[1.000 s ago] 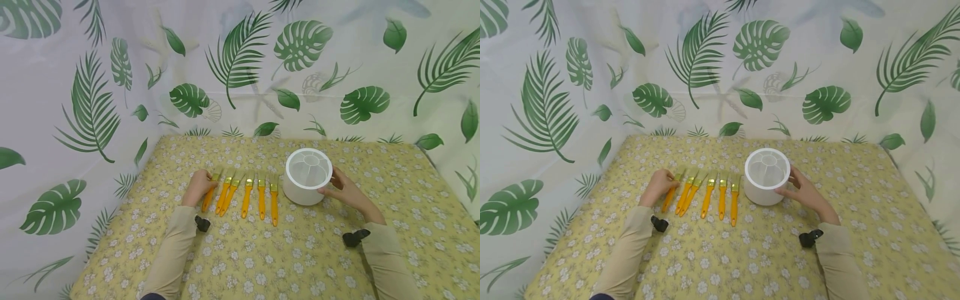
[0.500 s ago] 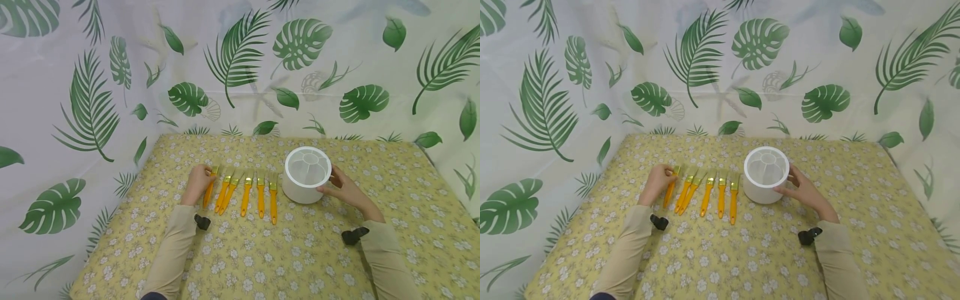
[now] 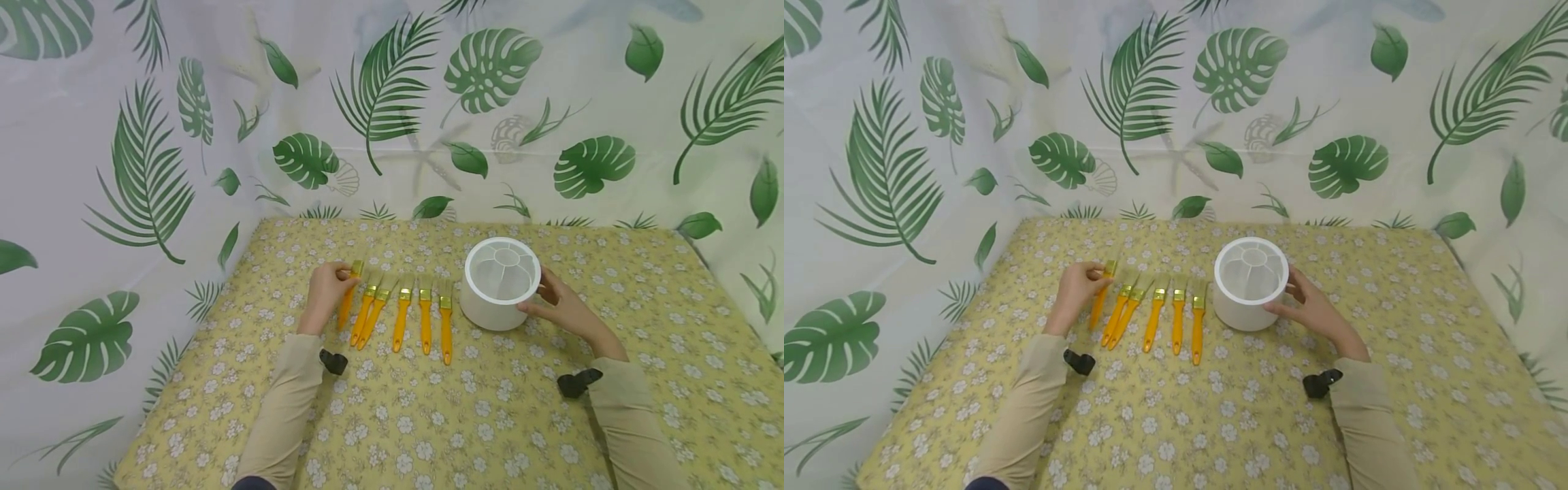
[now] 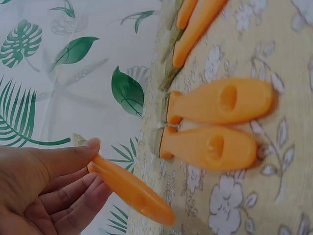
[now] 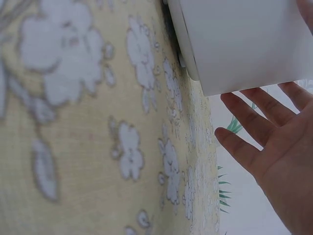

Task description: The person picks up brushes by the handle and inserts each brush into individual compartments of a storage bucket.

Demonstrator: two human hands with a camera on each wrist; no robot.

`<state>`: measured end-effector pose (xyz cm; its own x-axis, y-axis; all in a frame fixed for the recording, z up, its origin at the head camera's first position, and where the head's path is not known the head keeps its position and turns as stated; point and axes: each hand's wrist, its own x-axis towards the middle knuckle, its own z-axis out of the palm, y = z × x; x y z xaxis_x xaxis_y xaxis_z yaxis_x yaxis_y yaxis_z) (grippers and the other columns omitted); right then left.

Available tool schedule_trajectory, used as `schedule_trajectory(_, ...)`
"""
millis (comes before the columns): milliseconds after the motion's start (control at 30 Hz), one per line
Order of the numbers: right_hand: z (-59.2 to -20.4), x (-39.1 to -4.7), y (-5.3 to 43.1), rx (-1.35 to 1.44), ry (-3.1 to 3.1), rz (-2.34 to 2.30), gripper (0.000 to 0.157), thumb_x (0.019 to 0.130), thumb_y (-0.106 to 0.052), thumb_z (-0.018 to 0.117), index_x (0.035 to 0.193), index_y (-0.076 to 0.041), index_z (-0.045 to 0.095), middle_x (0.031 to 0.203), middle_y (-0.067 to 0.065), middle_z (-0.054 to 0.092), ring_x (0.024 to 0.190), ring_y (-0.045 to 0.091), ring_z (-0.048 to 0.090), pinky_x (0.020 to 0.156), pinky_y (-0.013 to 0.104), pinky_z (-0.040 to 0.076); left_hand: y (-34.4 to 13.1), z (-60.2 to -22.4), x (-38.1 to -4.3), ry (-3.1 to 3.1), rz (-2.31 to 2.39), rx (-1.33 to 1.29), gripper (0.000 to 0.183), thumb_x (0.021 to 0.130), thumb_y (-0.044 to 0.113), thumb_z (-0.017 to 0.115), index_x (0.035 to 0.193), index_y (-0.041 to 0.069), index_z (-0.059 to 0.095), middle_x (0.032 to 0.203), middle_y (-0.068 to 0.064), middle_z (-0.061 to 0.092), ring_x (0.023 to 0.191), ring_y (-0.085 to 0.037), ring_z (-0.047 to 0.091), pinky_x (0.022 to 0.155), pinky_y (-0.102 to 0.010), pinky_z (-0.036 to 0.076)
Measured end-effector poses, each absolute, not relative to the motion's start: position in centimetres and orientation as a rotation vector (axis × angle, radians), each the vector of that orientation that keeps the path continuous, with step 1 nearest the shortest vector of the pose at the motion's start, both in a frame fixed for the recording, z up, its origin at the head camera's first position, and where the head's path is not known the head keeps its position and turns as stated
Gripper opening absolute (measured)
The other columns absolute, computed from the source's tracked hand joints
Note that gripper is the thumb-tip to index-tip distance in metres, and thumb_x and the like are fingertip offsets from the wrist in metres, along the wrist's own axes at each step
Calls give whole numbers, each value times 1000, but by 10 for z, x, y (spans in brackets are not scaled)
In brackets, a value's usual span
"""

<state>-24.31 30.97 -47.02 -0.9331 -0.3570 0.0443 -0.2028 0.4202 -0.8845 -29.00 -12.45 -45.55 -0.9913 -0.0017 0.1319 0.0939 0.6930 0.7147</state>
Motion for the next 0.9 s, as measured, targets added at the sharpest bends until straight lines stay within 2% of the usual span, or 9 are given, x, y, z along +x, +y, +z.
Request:
schedule_trajectory(533, -473, -245, 311, -516, 2524, -1551, 88, 87, -14, 66, 149, -33, 6, 153, 13, 14, 135, 45, 23, 101, 68, 24, -116, -455, -289, -2672, -1287, -94, 32, 83, 21, 70, 111, 5, 67, 88, -12, 70, 69, -20, 66, 58, -28, 55)
schedule_trajectory(700, -473, -245, 311, -513, 2515, -1548, 89, 87, -15, 65, 149, -33, 4, 154, 13, 11, 135, 46, 20, 102, 67, 23, -112, -455, -289, -2642, -1286, -97, 33, 84, 22, 70, 113, 7, 67, 88, -11, 70, 71, -20, 65, 61, -30, 56)
schedule_trajectory(900, -473, -244, 311, -513, 2510, -1570, 88, 87, -13, 66, 149, -33, 7, 153, 13, 15, 135, 45, 22, 103, 67, 22, -108, -456, -290, -2598, -1333, -87, 33, 83, 20, 71, 113, 8, 66, 89, -10, 69, 75, -20, 65, 62, -30, 56)
